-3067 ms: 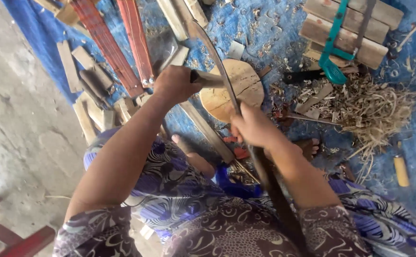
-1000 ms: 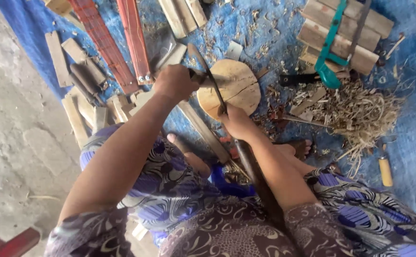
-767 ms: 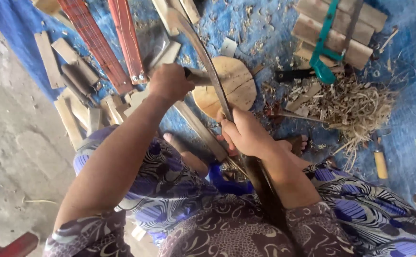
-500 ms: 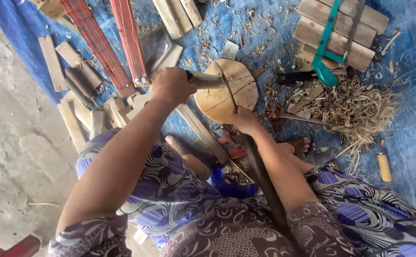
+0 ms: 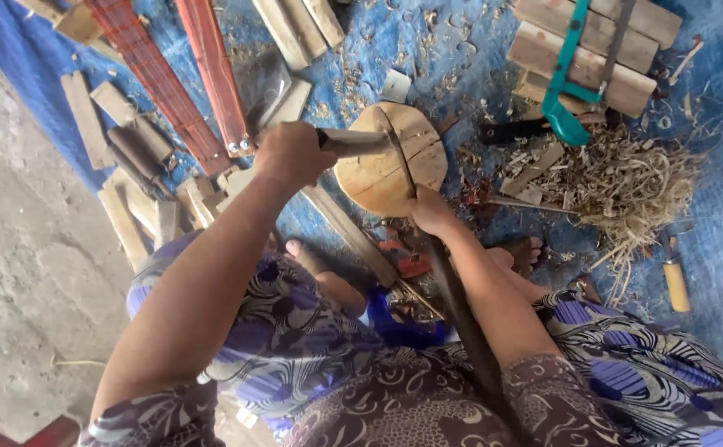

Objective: Using a hand saw and carving tools to shape wooden components for instrument repair.

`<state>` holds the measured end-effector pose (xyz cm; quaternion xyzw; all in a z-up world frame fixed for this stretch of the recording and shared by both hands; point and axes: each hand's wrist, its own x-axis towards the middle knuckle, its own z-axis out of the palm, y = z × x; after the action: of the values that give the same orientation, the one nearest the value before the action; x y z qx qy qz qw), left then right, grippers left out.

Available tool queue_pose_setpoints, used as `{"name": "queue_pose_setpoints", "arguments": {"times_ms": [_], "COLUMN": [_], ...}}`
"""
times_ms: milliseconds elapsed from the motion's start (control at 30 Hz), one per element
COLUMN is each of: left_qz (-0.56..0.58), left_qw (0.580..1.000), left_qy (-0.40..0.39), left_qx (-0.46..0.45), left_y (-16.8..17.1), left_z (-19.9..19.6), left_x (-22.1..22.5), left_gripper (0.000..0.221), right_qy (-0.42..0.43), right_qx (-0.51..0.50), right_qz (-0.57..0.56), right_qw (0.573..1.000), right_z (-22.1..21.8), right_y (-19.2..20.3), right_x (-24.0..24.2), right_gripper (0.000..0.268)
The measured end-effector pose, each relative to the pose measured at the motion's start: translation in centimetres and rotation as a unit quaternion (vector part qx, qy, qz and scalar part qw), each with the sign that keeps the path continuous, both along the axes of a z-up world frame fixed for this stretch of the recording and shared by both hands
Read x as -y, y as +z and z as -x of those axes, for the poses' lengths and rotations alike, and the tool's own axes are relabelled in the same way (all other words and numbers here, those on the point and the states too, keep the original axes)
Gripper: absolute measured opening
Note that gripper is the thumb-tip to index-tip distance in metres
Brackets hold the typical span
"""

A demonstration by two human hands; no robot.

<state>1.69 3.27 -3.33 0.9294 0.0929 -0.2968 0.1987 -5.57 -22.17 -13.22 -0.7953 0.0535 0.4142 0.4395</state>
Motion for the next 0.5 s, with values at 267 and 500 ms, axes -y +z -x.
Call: {"name": "queue_pose_setpoints", "arguments": {"times_ms": [267,500], "left_qz": [-0.024,-0.005], "left_qw": [0.999,0.999], "left_qy": [-0.018,-0.026], "left_qx": [-0.015,0.023], "left_y": [-0.9,-0.9], "left_z": [-0.7,-0.2], "left_x": [0.3,0.0], "left_gripper": [0.027,0.026], "right_qy": [0.068,0.043], "right_qx": [0.169,0.093], "right_qz": [-0.147,-0.051], "right_qw": [0.972,0.993], "right_z": [2.7,1.9], "right_y": [15.0,7.0], "right_x": [-2.5,-3.2], "right_gripper": [0.018,0.02]}}
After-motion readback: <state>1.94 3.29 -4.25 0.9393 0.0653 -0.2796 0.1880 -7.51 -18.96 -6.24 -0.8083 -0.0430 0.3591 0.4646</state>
